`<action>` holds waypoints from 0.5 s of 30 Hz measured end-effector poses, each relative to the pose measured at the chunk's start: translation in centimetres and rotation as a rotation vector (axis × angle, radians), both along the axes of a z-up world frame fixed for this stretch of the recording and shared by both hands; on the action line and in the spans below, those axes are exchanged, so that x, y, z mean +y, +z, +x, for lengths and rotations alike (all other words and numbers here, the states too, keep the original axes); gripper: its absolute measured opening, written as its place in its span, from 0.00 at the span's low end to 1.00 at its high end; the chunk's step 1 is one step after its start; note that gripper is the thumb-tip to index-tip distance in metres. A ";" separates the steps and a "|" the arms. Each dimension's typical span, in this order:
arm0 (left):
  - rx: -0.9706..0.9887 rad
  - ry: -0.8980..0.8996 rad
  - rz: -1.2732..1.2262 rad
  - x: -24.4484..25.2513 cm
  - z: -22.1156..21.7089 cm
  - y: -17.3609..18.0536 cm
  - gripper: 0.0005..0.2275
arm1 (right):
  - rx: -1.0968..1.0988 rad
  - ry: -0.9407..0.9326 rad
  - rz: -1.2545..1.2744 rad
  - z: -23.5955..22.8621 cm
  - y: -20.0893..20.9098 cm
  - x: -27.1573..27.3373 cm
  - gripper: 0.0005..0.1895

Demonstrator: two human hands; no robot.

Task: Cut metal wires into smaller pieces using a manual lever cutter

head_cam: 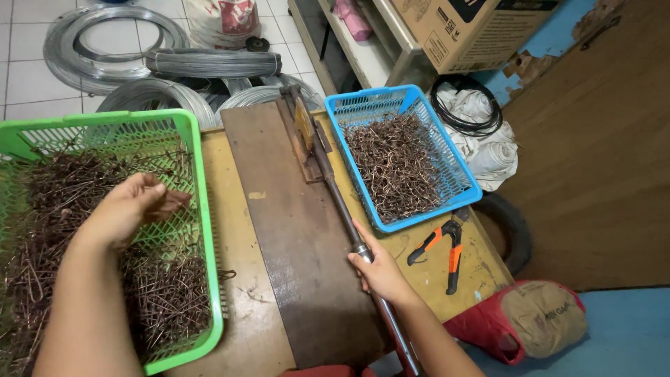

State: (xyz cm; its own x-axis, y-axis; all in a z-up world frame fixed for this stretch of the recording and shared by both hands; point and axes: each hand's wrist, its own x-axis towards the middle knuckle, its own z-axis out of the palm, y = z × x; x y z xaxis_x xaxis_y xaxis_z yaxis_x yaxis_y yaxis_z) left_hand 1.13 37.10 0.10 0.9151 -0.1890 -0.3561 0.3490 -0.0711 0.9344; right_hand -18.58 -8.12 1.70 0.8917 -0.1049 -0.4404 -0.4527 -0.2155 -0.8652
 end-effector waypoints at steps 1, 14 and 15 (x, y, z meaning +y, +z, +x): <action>0.001 0.002 0.001 -0.5 -0.1 0.3 0.05 | 0.001 0.002 0.001 -0.1 -0.1 0.0 0.42; 0.036 0.015 -0.209 -3.1 -1.5 3.6 0.37 | 0.028 0.003 -0.027 -0.1 1.1 0.4 0.42; 0.055 0.010 -0.186 -3.4 -1.7 4.2 0.37 | 0.030 0.003 -0.032 -0.1 1.2 0.4 0.42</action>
State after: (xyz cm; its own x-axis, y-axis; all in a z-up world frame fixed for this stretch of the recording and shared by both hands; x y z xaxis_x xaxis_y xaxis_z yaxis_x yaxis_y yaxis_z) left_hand -0.57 33.69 4.29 0.8973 -0.2475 -0.3655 0.3999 0.1052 0.9105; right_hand -18.68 -7.74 2.86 0.8784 -0.1171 -0.4634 -0.4778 -0.2440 -0.8439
